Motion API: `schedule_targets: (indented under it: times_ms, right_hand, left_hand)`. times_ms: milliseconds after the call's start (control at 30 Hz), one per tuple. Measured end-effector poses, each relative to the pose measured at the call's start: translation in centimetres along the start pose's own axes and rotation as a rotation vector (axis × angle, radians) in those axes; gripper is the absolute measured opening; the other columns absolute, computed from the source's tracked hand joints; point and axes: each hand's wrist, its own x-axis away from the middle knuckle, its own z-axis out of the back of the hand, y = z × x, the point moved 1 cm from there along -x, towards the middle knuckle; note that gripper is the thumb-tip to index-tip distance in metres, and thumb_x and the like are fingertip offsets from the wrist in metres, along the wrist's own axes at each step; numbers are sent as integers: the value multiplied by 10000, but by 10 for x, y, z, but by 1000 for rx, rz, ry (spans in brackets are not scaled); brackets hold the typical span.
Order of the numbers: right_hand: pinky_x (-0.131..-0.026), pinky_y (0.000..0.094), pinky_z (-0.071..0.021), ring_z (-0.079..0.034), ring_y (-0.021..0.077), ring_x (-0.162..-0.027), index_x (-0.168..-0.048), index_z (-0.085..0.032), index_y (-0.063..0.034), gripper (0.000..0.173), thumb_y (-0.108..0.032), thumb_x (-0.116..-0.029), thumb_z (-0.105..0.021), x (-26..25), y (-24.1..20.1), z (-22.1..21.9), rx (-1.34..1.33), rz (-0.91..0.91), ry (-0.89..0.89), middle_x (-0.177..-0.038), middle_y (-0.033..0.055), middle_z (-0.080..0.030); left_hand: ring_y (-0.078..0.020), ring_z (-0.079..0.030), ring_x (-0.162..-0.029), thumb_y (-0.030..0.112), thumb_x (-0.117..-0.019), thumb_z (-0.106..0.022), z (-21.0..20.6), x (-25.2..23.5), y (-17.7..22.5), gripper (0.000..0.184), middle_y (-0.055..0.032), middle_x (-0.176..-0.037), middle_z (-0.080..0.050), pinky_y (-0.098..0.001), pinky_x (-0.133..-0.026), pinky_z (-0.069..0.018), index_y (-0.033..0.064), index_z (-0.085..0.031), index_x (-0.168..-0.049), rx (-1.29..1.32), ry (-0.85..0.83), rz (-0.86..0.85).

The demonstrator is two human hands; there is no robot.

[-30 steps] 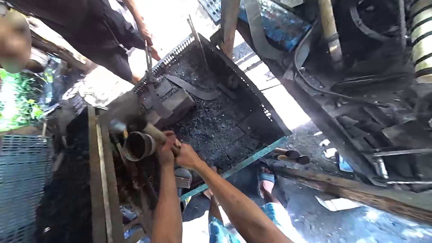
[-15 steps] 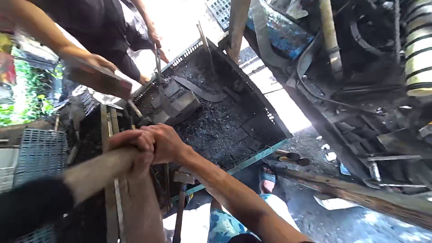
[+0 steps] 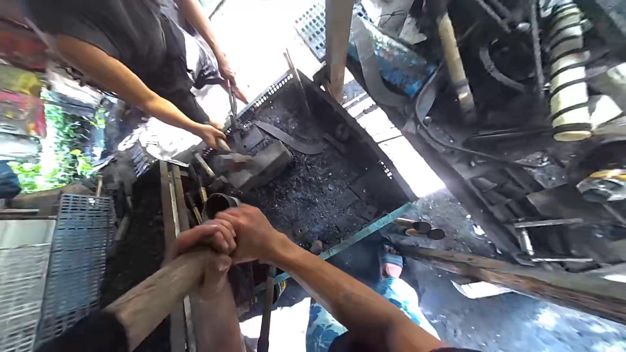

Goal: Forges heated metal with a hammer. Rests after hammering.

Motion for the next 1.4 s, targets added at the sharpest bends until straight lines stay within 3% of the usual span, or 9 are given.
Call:
schedule_targets:
  times_ms: [133,333,433,633,767,967,1133,1267,1400]
  right_hand:
    - [-732,480,-568,-710,213,-858,-1029,-727,-113,491,-281,-601,-899,-33,47,-1,15,8,35,-921,37,-742]
    - [-723,617,-556,-701,319,-851,-988,-697,-130,387,-453,-781,-745,142,213,-74,-120,-1026,-279,-898,117,-709]
    - [-700,615,-568,-720,300,-866,-1112,-681,-206,509,-540,-734,-758,115,150,-46,18,-786,-346,-920,73,-735]
    - [-739,507,-561,-713,246,-866,-968,-689,-96,455,-410,-669,-825,21,7,-9,16,-171,-127,-892,64,-729]
    - [-714,489,-564,-707,222,-831,-993,-717,-110,468,-303,-599,-880,-18,48,-4,17,-49,9,-878,42,-728]
    - [-693,554,-563,-688,252,-767,-916,-693,-112,288,-362,-791,-763,151,226,-67,-228,-1094,-189,-822,84,-695]
    - [-707,526,-603,-719,198,-812,-1013,-694,-147,421,-442,-735,-809,121,120,-16,-125,-642,-16,-855,30,-728]
    - [-834,499,-588,-726,230,-932,-1041,-746,-47,449,-352,-716,-801,53,16,17,-250,-318,67,-979,99,-760]
    - [-733,519,-579,-709,257,-842,-988,-719,-61,386,-222,-667,-861,-4,28,28,-143,-167,45,-893,88,-731]
  left_hand:
    - [-107,-632,-675,433,-895,-771,5,-29,-56,402,52,-788,-671,-316,-682,-572,193,-663,-1198,-42,19,-37]
    - [-177,-620,-543,211,-971,-671,-29,145,-286,181,-52,-646,-636,-381,-567,-577,39,-687,-1025,-18,389,902]
    - [-172,-601,-576,170,-950,-652,-21,119,-205,227,-51,-672,-598,-377,-621,-574,36,-628,-1132,161,399,662]
    - [-178,-656,-683,336,-907,-763,3,19,-21,409,-39,-779,-693,-379,-719,-585,88,-663,-1217,84,75,70]
    - [-115,-635,-670,378,-892,-785,1,-16,-59,388,42,-782,-673,-328,-676,-578,177,-660,-1199,-35,53,-13]
    - [-200,-633,-559,319,-959,-713,-45,139,-295,268,-65,-663,-637,-412,-580,-593,61,-684,-1026,-55,263,958]
    - [-197,-629,-631,301,-859,-819,-60,81,-148,447,-90,-826,-664,-391,-610,-591,50,-638,-1181,53,178,533]
    - [-113,-684,-678,360,-752,-914,-53,5,-13,504,7,-753,-696,-321,-691,-607,55,-634,-1040,-42,-16,318]
    - [-96,-616,-614,377,-853,-832,-28,-30,-34,353,52,-727,-648,-291,-647,-576,156,-665,-1071,-59,-103,98]
